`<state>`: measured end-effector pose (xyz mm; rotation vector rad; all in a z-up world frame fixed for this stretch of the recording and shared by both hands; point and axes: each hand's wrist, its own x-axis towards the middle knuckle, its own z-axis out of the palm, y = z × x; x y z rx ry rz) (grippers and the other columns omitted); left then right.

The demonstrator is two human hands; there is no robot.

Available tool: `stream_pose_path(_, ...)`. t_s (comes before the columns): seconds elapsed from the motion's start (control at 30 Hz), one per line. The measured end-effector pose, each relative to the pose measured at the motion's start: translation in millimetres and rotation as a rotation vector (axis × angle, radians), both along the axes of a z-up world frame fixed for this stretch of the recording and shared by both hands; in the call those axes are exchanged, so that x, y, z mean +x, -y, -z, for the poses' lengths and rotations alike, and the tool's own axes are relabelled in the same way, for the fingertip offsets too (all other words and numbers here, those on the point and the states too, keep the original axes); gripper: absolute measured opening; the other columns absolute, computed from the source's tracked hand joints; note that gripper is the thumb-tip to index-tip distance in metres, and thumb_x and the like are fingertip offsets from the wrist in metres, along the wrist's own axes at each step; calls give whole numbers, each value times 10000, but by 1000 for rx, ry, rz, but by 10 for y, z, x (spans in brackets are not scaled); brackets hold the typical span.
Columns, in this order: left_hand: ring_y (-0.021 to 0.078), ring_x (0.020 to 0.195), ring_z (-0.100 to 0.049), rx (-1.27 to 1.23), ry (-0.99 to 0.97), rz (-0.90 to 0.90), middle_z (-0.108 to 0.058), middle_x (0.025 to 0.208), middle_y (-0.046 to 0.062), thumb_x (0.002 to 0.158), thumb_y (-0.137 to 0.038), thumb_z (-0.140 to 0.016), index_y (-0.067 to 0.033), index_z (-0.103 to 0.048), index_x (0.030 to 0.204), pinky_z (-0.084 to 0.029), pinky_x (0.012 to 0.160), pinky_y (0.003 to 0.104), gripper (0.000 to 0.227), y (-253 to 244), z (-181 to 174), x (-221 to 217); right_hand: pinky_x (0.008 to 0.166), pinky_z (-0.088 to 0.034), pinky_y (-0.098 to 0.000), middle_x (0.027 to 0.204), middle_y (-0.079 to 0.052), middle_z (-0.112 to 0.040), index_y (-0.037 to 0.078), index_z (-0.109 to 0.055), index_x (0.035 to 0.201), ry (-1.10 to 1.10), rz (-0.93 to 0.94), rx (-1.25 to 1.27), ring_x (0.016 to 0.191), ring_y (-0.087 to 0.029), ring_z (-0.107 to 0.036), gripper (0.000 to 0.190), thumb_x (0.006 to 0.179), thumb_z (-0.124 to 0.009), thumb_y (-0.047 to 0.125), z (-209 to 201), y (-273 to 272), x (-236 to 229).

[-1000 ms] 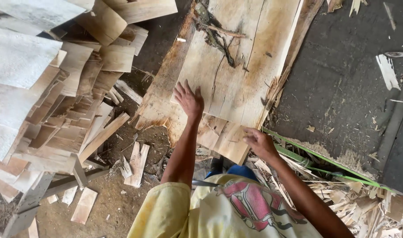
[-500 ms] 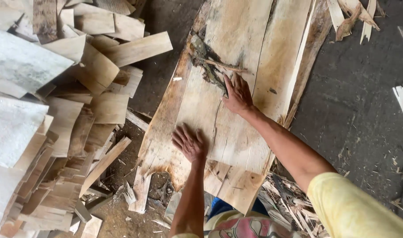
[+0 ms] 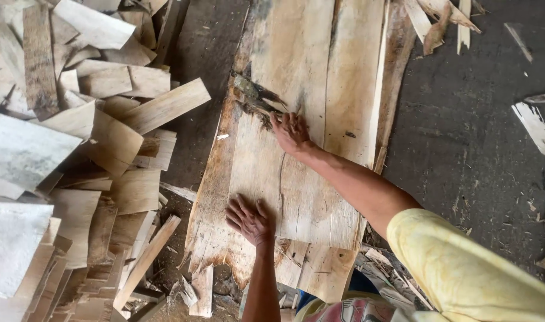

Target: Cutting and trimming thin wood sheets using a manual guillotine cutter.

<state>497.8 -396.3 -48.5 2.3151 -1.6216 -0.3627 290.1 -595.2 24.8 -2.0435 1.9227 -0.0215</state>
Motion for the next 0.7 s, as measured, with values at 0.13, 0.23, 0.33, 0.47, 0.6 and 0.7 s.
stream_pose_path(0.13,434,1574,-83,-2,4,4,-172,1706,194,1021,-642,-255,-119,-224,1642,-4,1251,582,813,-6,24,2,1028,-479,-627,1218,-322,-557,66,-245,1561,-260,-66,-362,1227,-544,-518,668,927,-449,119,387,76,-166)
stream_pose_path(0.23,436,1571,-64,18,-1,20,-150,1708,192,1022,-643,-212,-116,-193,1651,8,1251,581,821,17,3,-9,767,-626,-491,1279,-349,-591,-17,-254,1622,71,101,-15,919,-359,-703,608,1035,-408,32,-245,-109,-294)
stream_pose_path(0.33,447,1579,-44,2,6,-2,-123,1710,207,1027,-665,-181,-99,-176,1655,25,1250,584,845,9,-14,-33,703,-630,-471,1099,-248,-754,26,-562,1450,293,322,218,856,-322,-706,391,1224,-328,241,-395,-274,-451)
stream_pose_path(0.47,431,1581,-38,75,-56,-4,-96,1711,194,1002,-675,-133,-121,-148,1649,34,1255,573,851,16,-204,-29,725,-622,-389,1011,-156,-705,57,-440,1492,734,527,84,804,-217,-686,648,897,-690,109,-50,-592,-702)
stream_pose_path(0.6,452,1569,-36,84,47,56,-73,1714,222,1011,-687,-87,-82,-129,1651,9,1247,601,882,70,35,27,689,-638,-396,985,-136,-713,46,-518,1394,1247,848,215,832,-232,-713,570,839,-631,-13,-56,-1290,-941)
stream_pose_path(0.7,462,1584,-46,57,-1,50,-67,1715,233,1011,-691,-53,-76,-128,1658,-14,1266,631,896,40,-38,10,621,-616,-335,992,-126,-754,54,-612,1287,1431,860,181,786,-207,-728,454,840,-656,-11,-651,-2017,-958)
